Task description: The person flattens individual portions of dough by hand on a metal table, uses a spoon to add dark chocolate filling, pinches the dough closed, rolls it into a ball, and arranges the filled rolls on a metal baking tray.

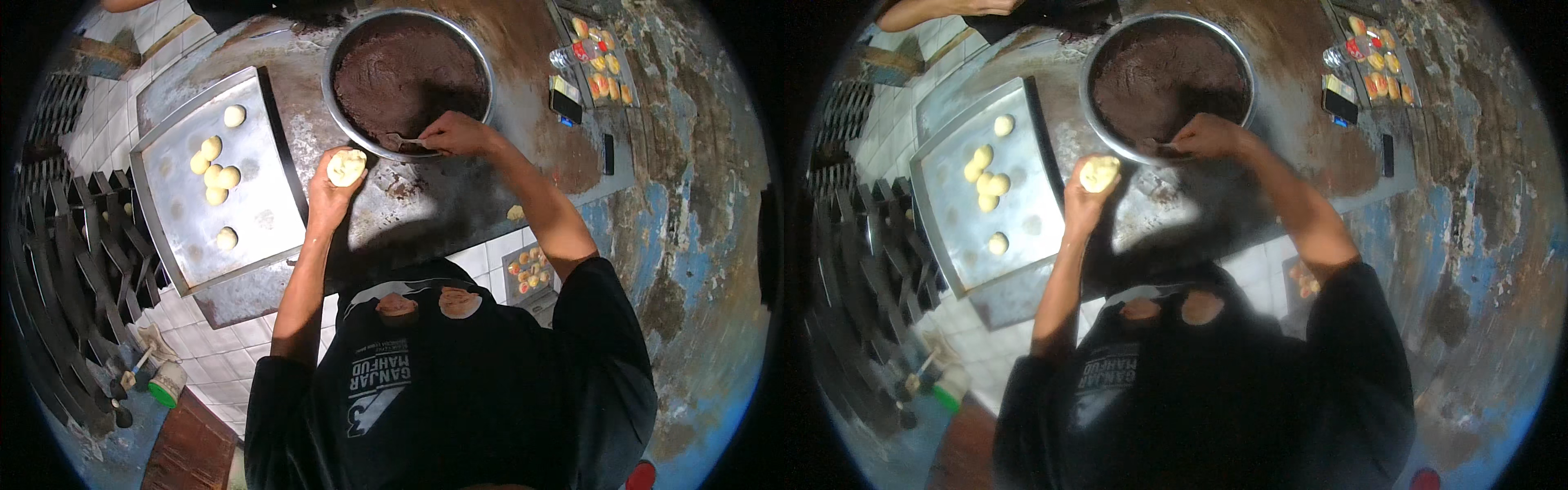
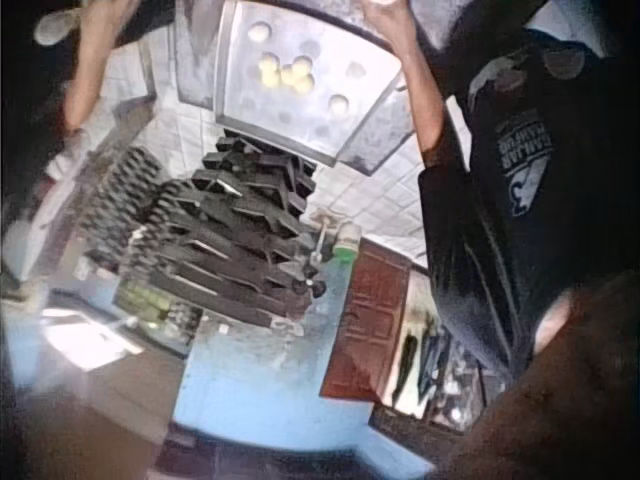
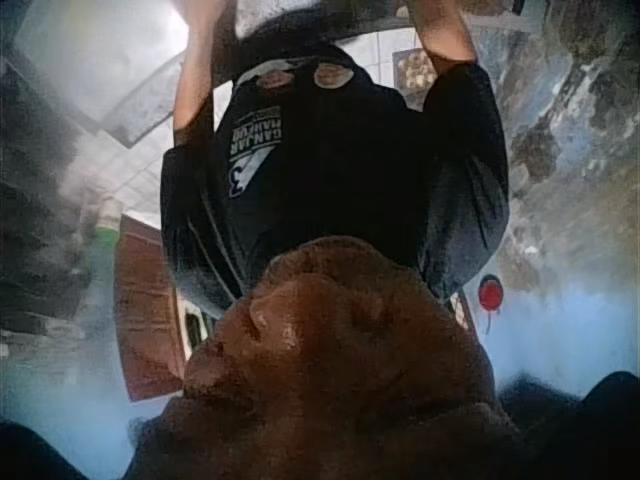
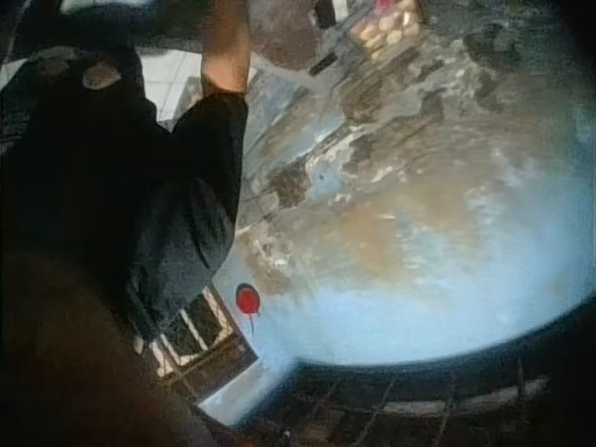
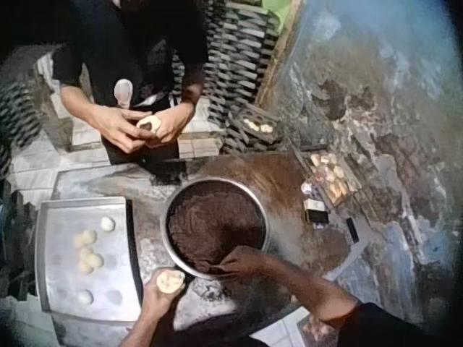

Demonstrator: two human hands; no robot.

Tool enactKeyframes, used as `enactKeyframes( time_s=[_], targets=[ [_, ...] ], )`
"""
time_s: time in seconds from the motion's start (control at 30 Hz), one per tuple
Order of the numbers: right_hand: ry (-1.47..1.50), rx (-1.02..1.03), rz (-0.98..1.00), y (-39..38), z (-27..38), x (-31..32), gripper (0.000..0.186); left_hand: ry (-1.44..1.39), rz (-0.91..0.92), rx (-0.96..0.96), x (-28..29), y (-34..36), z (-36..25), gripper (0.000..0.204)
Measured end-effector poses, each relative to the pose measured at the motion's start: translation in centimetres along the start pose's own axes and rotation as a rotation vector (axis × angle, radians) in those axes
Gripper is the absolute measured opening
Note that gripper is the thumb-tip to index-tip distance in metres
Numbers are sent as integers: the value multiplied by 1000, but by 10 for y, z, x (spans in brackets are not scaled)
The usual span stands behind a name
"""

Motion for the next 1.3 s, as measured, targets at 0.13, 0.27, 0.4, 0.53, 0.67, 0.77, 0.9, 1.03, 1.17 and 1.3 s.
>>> enactKeyframes(
  time_s=[0.13, 0.27, 0.4, 0.53, 0.67, 0.77, 0.9, 1.03, 1.17, 1.3],
  targets=[
    [206, 12, -87, -32, 9, -13, 32, 189, -117, -97, -4, -2, -8, 46],
    [-371, 375, -790, -86, 72, -55, 30, 269, -241, -141, -22, -1, -27, 48],
    [-304, 460, -857, -109, 58, -111, 32, 514, -171, -150, -33, -9, -34, 42],
    [360, 665, -467, -110, 31, -101, 32, 394, -159, -112, -27, -41, 11, 32],
    [1204, 118, 313, -86, -19, -143, 25, -236, -180, 102, -47, -72, 17, 36],
    [1037, 75, 149, -61, -75, -148, 30, -462, -214, 177, -51, -87, 29, 41],
    [-58, 280, -623, -70, -107, -125, 43, -517, -170, 184, -56, -110, 26, 52],
    [486, 383, -613, -95, -50, -108, 55, -514, -67, 152, -91, -132, 7, 62],
    [204, 339, -541, -155, 25, -105, 50, -234, -48, 77, -116, -137, -18, 59],
    [10, 738, -749, -217, 30, -102, 49, -327, -99, -16, -128, -131, -26, 48]
  ],
)
Point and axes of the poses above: each hand's wrist, its own y-axis towards the middle knuckle, its own x-axis out of the back of the hand, z = x × y, the point moved 10 cm from there along y, towards the middle knuckle, and after that the axes turned 8 degrees about -x, right-handed, at the moved point
